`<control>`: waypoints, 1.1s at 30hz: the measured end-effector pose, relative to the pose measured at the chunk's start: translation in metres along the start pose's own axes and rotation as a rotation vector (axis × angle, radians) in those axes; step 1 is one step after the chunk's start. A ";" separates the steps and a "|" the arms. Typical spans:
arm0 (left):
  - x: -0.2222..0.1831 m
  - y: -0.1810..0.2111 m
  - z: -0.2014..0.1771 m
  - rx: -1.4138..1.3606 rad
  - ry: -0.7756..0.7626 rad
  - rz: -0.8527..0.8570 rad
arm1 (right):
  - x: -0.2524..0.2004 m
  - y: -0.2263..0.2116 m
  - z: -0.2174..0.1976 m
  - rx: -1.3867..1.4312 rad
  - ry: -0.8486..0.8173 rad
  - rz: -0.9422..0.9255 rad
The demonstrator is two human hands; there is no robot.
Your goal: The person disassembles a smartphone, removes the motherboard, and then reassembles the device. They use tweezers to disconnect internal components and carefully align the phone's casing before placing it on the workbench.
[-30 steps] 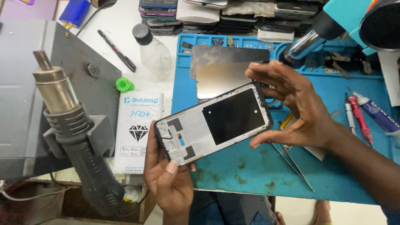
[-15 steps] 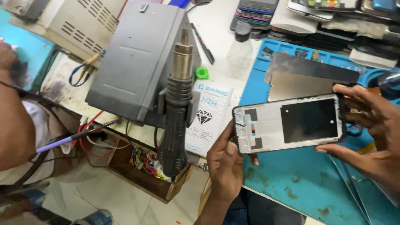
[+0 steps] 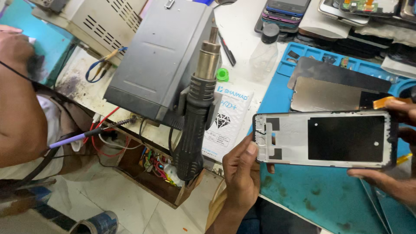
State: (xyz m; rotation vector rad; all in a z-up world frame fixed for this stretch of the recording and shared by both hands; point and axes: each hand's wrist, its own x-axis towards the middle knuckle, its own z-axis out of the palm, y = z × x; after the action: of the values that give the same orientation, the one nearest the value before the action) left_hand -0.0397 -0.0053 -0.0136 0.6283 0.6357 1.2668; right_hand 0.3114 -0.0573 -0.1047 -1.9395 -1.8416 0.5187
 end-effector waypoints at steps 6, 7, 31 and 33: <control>0.006 0.001 0.001 0.082 -0.074 -0.100 | 0.003 -0.115 -0.071 0.286 0.214 -0.486; 0.009 0.000 0.005 0.184 -0.068 -0.112 | 0.003 -0.128 -0.079 0.361 0.305 -0.521; 0.010 0.012 0.013 0.356 -0.371 -0.124 | 0.047 -0.135 -0.104 0.473 0.037 -0.255; 0.009 0.013 0.012 0.339 -0.390 -0.117 | 0.047 -0.135 -0.105 0.452 0.033 -0.243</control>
State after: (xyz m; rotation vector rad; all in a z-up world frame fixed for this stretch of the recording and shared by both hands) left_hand -0.0376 0.0049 0.0031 1.0718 0.5536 0.8979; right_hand 0.2560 -0.0094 0.0567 -1.4008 -1.7240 0.7422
